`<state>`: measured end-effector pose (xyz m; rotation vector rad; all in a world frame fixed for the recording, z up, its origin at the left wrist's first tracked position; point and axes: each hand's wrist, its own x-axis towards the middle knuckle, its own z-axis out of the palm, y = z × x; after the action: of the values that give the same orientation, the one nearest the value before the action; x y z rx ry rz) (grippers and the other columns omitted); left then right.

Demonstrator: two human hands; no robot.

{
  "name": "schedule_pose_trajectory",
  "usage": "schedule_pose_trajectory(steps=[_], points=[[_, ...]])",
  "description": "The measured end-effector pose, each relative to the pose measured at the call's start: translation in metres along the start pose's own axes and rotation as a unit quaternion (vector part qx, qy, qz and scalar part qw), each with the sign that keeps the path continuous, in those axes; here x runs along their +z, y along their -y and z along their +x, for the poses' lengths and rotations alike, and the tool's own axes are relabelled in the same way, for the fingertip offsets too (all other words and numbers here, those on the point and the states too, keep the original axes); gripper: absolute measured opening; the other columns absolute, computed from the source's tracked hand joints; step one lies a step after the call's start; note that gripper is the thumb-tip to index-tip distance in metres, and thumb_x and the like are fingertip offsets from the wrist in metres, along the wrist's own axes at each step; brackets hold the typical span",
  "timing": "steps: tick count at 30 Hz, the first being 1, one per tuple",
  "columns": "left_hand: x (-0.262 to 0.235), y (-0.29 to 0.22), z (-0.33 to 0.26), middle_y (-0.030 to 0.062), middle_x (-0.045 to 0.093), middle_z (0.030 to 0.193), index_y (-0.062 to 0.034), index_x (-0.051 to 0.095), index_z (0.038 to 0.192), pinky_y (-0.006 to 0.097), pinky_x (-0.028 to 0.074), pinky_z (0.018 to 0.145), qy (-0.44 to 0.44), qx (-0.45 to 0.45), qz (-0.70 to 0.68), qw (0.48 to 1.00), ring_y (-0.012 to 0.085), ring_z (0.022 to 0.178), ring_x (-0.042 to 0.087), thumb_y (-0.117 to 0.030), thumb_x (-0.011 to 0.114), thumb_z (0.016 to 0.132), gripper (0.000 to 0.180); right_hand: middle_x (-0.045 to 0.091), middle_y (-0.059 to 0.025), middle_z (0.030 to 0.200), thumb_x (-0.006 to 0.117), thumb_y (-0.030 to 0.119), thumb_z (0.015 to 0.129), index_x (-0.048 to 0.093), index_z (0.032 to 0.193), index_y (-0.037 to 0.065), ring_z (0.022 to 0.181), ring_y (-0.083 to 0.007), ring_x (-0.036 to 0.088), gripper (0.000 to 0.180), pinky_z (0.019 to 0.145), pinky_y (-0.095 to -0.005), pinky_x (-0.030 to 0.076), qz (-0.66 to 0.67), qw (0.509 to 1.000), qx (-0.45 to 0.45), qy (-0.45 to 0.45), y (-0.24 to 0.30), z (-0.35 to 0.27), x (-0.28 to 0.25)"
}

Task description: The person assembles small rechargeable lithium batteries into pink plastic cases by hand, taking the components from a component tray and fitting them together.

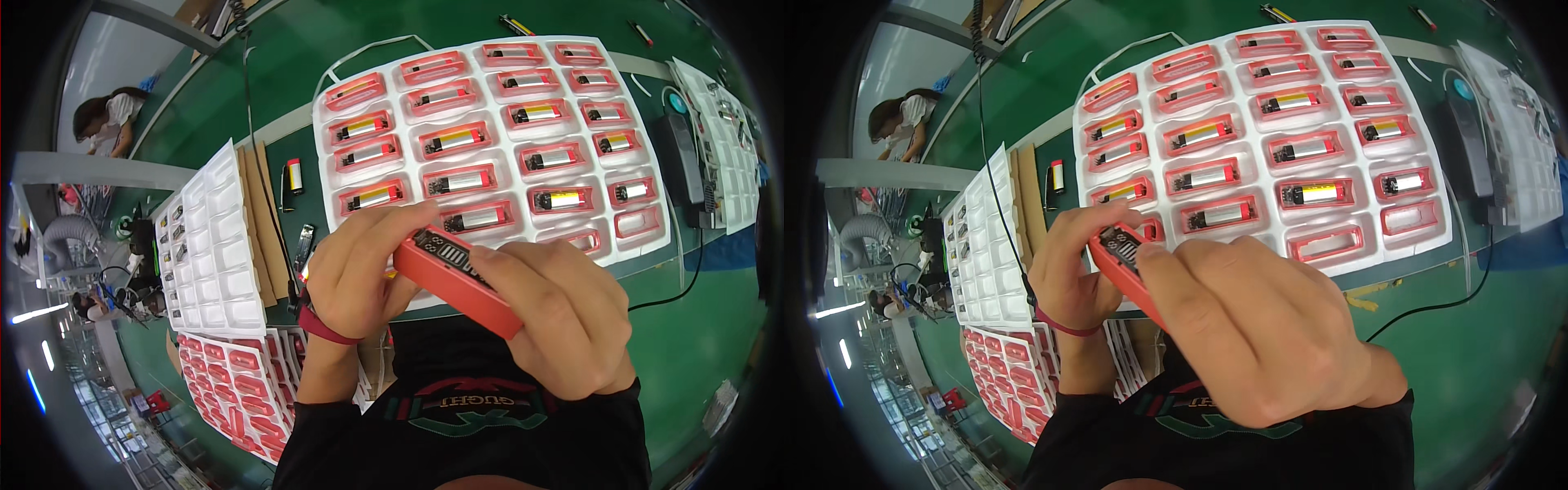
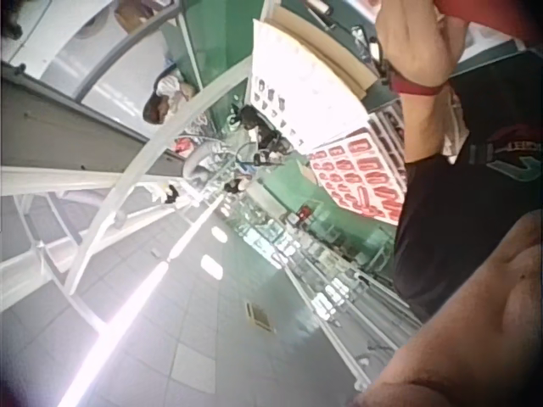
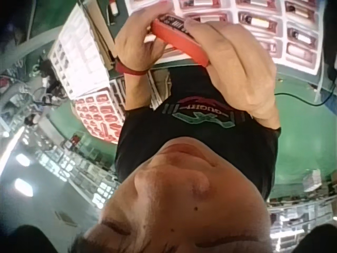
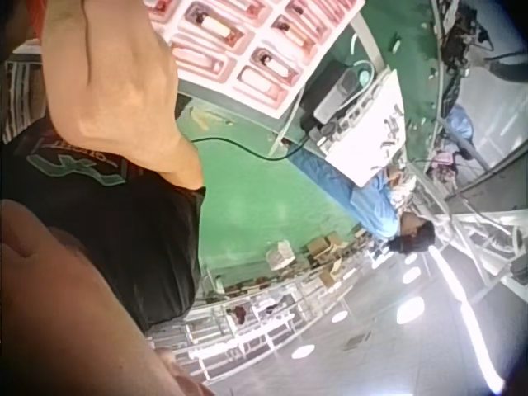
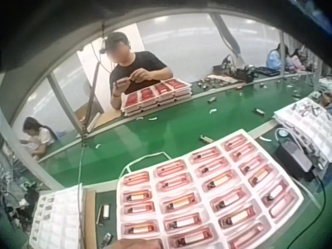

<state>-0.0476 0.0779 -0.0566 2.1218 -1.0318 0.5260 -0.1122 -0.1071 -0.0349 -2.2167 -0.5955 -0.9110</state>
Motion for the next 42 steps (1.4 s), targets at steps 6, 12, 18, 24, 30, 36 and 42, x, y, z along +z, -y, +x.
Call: schedule_pose_trajectory(steps=[6, 12, 18, 24, 30, 36, 42], points=[[0.003, 0.006, 0.0, 0.0115, 0.067, 0.085, -0.0017, 0.063, 0.103, 0.032, 0.052, 0.061, -0.011, 0.024, -0.049, 0.998, 0.0257, 0.072, 0.065, -0.013, 0.077, 0.065, 0.042, 0.063, -0.016, 0.076, 0.068, -0.005, 0.056, 0.064, 0.097, -0.008, 0.053, -0.0222, 0.058, 0.041, 0.043, -0.0284, 0.045, -0.016, 1.0, -0.005, 0.019, 0.001, -0.006, -0.003], [0.009, 0.0, -0.002, 0.0112, 0.06, 0.074, -0.0002, 0.061, 0.092, 0.034, 0.048, 0.055, 0.117, 0.031, 0.021, 0.992, 0.0275, 0.061, 0.06, -0.015, 0.071, 0.066, 0.031, 0.058, -0.0115, 0.078, 0.063, 0.001, 0.065, 0.059, 0.094, -0.004, 0.061, -0.0258, 0.059, 0.029, 0.051, -0.0324, 0.049, 0.004, 0.999, 0.034, 0.037, -0.026, -0.034, 0.011], [0.011, -0.007, -0.01, 0.0086, 0.058, 0.078, -0.0026, 0.064, 0.091, 0.033, 0.047, 0.057, 0.177, 0.019, -0.027, 0.984, 0.0266, 0.067, 0.059, -0.015, 0.074, 0.063, 0.032, 0.058, -0.0099, 0.078, 0.067, 0.006, 0.067, 0.058, 0.094, 0.001, 0.067, -0.0269, 0.061, 0.029, 0.05, -0.0338, 0.048, 0.089, 0.959, 0.216, 0.162, -0.021, -0.042, -0.014], [0.032, -0.015, -0.026, 0.0059, 0.063, 0.086, -0.0054, 0.069, 0.094, 0.034, 0.043, 0.067, 0.203, -0.026, -0.051, 0.978, 0.0227, 0.073, 0.057, -0.01, 0.075, 0.067, 0.029, 0.052, -0.0068, 0.084, 0.073, 0.022, 0.073, 0.057, 0.09, 0.005, 0.077, -0.0225, 0.061, 0.029, 0.057, -0.0337, 0.051, -0.036, 0.939, 0.106, 0.326, -0.031, -0.031, -0.034], [0.039, -0.018, -0.037, 0.0009, 0.057, 0.083, -0.0089, 0.07, 0.092, 0.034, 0.039, 0.066, 0.181, -0.067, 0.02, 0.981, 0.0204, 0.076, 0.052, -0.012, 0.074, 0.071, 0.021, 0.062, -0.0132, 0.086, 0.069, 0.021, 0.077, 0.063, 0.092, 0.003, 0.082, -0.0297, 0.061, 0.024, 0.069, -0.0405, 0.05, -0.127, 0.968, 0.08, 0.199, -0.116, 0.026, -0.018], [0.044, -0.014, -0.035, -0.0019, 0.055, 0.082, -0.0134, 0.069, 0.095, 0.033, 0.034, 0.065, 0.16, -0.043, 0.063, 0.984, 0.0178, 0.075, 0.05, -0.009, 0.07, 0.072, 0.023, 0.064, -0.0172, 0.091, 0.064, 0.028, 0.082, 0.067, 0.091, 0.001, 0.091, -0.0332, 0.062, 0.028, 0.079, -0.0426, 0.05, -0.27, 0.935, 0.158, 0.168, -0.228, 0.08, 0.045], [0.03, -0.021, -0.039, 0.0039, 0.056, 0.082, -0.0097, 0.069, 0.095, 0.034, 0.04, 0.068, 0.112, -0.09, 0.017, 0.989, 0.0213, 0.076, 0.052, -0.009, 0.072, 0.073, 0.022, 0.068, -0.0199, 0.093, 0.069, 0.036, 0.075, 0.069, 0.094, 0.002, 0.089, -0.0344, 0.065, 0.038, 0.078, -0.0426, 0.052, -0.203, 0.883, 0.336, 0.257, -0.269, 0.106, 0.096]])
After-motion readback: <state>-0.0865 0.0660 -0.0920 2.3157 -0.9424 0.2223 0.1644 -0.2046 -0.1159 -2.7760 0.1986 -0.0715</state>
